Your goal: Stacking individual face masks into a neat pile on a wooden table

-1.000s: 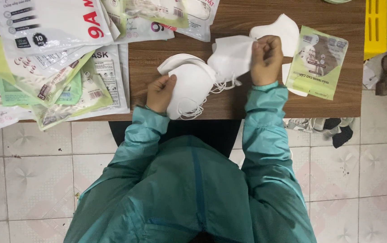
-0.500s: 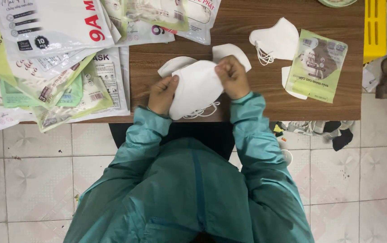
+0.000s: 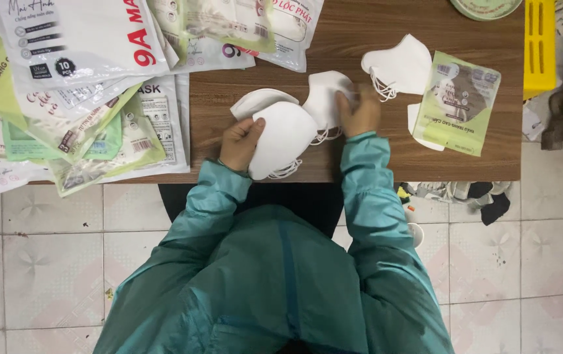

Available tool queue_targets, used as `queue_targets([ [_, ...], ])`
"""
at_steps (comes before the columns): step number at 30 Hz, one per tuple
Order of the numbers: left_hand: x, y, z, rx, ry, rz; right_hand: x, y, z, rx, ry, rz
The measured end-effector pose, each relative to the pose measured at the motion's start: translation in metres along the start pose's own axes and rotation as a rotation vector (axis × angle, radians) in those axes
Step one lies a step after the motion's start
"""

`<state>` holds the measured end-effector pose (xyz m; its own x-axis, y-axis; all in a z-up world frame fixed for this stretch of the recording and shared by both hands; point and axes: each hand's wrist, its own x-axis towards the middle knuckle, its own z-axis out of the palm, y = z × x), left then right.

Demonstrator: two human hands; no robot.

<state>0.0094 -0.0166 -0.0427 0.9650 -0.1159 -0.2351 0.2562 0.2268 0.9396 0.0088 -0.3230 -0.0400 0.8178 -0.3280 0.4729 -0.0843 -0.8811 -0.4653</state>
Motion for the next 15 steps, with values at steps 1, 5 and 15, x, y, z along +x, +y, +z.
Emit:
queue_targets([
  [1,0.001,0.001,0.001,-0.002,-0.001,0.004,0.003,-0.003,-0.007,0.000,0.003,-0.003],
  [5,0.022,-0.026,-0.005,0.120,-0.047,0.019,0.018,-0.022,-0.027,-0.196,-0.355,0.324],
  [15,0.001,0.007,0.005,0.316,0.039,0.511,0.013,-0.011,-0.010,-0.367,-0.339,0.261],
])
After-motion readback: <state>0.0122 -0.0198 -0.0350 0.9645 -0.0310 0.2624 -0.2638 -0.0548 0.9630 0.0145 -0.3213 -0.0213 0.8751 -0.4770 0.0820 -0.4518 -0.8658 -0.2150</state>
